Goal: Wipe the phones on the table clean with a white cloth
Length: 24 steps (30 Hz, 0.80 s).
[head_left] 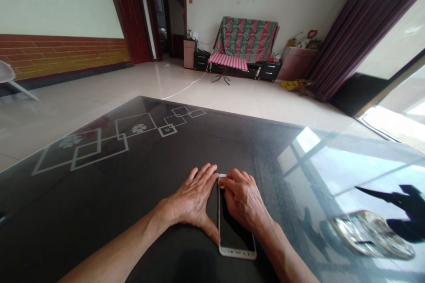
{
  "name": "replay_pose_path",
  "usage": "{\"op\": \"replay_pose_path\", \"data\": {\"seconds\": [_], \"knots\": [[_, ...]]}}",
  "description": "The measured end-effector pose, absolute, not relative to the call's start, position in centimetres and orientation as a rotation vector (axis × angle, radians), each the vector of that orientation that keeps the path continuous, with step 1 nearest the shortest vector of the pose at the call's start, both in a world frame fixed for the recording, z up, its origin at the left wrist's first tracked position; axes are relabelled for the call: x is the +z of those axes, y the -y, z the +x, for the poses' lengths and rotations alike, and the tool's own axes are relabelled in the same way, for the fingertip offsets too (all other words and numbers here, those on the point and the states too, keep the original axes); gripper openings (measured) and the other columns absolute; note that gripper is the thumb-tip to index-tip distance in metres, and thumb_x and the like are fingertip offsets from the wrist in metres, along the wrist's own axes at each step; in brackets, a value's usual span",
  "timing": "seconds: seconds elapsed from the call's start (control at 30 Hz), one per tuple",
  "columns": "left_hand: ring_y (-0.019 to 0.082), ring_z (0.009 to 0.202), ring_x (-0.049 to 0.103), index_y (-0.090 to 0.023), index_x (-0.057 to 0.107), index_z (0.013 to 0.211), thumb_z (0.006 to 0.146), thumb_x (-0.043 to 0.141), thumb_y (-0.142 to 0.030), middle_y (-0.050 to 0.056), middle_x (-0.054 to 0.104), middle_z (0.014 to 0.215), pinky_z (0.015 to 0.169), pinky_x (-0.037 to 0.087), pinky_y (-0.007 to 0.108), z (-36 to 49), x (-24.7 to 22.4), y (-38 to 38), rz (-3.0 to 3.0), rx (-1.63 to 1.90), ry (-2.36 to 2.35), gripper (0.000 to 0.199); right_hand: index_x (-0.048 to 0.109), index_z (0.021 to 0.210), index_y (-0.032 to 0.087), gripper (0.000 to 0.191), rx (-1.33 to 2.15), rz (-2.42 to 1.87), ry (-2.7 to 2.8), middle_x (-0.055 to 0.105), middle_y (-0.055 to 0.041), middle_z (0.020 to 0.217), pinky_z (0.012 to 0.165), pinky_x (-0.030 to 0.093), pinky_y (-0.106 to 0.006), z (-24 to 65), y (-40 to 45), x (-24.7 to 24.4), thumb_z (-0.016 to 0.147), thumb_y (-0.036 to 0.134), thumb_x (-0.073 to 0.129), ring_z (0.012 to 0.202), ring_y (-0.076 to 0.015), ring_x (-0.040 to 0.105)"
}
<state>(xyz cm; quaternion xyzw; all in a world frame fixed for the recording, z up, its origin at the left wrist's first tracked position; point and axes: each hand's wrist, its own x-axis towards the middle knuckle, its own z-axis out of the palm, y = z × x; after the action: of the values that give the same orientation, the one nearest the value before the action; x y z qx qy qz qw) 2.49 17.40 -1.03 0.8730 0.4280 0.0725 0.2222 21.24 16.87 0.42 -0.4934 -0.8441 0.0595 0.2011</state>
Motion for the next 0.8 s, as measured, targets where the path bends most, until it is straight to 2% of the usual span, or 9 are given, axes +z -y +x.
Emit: {"op": "replay_pose_path", "data": {"seconds": [0.13, 0.4, 0.6, 0.8], "knots": [[0.036, 0.144, -0.003, -0.011, 0.015, 0.148, 0.046, 0.062, -0.085, 0.02, 0.005, 0.157, 0.115, 0.003, 0.057, 2.5, -0.9, -17.4, 2.418, 0.172, -1.181, 0.134, 0.068, 0.092, 0.023, 0.026, 0.168, -1.379, 2.325, 0.058, -0.002, 0.087, 0.078, 0.034, -0.029, 21.4, -17.1, 0.2, 0.084, 0.007, 0.048, 0.079, -0.0154, 0.049], [0.036, 0.143, -0.002, -0.012, 0.011, 0.149, 0.047, 0.062, -0.085, 0.019, 0.004, 0.157, 0.116, 0.001, 0.055, 2.5, -0.9, -17.5, 2.409, 0.195, -1.172, 0.135, 0.067, 0.099, 0.024, 0.026, 0.096, -1.389, 2.33, 0.059, -0.0027, 0.092, 0.078, 0.034, -0.028, 21.3, -17.9, -0.2, 0.089, 0.012, 0.046, 0.081, -0.0156, 0.05], [0.036, 0.144, -0.002, -0.011, 0.016, 0.148, 0.045, 0.062, -0.085, 0.019, 0.005, 0.157, 0.115, 0.001, 0.056, 2.6, -0.5, -17.3, 2.385, 0.175, -1.182, 0.135, 0.067, 0.092, 0.024, 0.028, 0.214, -1.336, 2.369, 0.058, -0.0018, 0.089, 0.079, 0.034, -0.03, 21.4, -16.6, 0.4, 0.083, 0.007, 0.047, 0.08, -0.0164, 0.048], [0.035, 0.144, -0.002, -0.013, 0.015, 0.149, 0.045, 0.064, -0.084, 0.018, 0.004, 0.157, 0.115, 0.002, 0.055, 2.6, -0.5, -17.4, 2.384, 0.175, -1.176, 0.135, 0.066, 0.086, 0.024, 0.026, 0.334, -1.259, 2.439, 0.057, -0.0011, 0.085, 0.081, 0.034, -0.032, 21.7, -15.1, 0.9, 0.081, 0.007, 0.047, 0.083, -0.0174, 0.048]]}}
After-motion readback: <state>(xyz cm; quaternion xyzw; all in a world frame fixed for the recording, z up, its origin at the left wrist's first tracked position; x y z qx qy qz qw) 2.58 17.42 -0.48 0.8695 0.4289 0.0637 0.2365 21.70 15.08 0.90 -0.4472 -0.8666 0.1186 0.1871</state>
